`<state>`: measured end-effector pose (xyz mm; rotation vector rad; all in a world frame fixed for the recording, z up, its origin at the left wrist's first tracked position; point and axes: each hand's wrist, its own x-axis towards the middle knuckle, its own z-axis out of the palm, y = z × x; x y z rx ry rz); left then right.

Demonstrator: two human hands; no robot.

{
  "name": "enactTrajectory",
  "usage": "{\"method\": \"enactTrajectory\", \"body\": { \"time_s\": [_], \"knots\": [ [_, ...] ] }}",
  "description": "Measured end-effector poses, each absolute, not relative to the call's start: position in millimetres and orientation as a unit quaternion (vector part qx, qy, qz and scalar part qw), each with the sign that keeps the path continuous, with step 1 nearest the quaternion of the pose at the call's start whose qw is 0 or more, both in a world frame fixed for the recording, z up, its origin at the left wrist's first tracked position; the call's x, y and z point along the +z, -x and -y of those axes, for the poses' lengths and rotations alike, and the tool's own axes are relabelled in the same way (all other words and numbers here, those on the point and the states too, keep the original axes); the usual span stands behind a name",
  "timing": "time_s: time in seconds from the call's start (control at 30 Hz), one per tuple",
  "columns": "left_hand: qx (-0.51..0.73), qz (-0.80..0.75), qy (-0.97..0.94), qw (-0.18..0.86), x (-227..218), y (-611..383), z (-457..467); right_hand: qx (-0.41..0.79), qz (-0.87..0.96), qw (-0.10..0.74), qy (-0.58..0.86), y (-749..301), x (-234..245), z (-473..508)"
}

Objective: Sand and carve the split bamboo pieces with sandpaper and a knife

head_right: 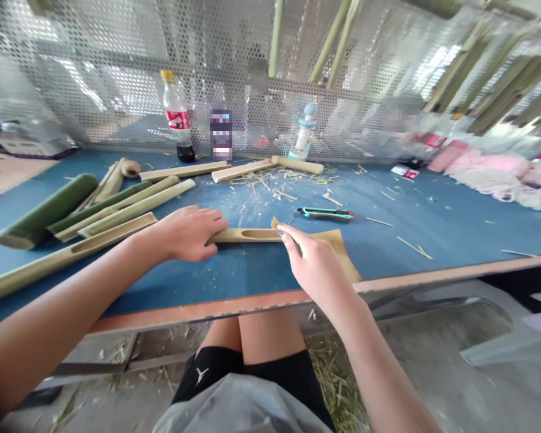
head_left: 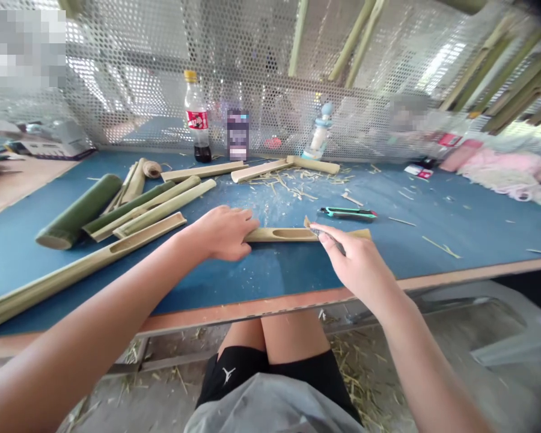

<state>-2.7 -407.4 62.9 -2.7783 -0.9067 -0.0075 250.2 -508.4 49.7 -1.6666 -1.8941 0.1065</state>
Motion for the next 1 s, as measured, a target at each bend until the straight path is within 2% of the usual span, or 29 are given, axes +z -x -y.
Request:
{"method": "enactTrajectory", "body": {
  "time_s": [0.2,0.43,0.57,0.77,0.9,1.0],
  "knots": [
    [0.027,0.345,0.935,0.081,60.8,-15.9,433.6,0.027,0.678,0.286,0.677,-250.5,39.4,476.3],
    [0.028,0.364,0.927,0.085,56.2,-28.8,452.6,0.105,0.782,0.273,0.551,-231.4,33.2,472.4],
    [0.027,0.373,0.923,0.089,57.6,-30.8,454.4,0.089,0.736,0.268,0.615,-255.0,38.8,466.8],
    [0.022,0.379,0.921,0.091,57.6,-35.4,460.3,0.126,0.786,0.301,0.525,-244.7,31.1,473.1],
    [0.024,0.383,0.919,0.09,58.8,-34.8,459.4,0.11,0.735,0.299,0.598,-254.1,33.4,468.5],
    [0.025,0.382,0.92,0.087,59.6,-33.2,458.7,0.117,0.76,0.301,0.564,-244.1,35.0,469.1]
  ]
}}
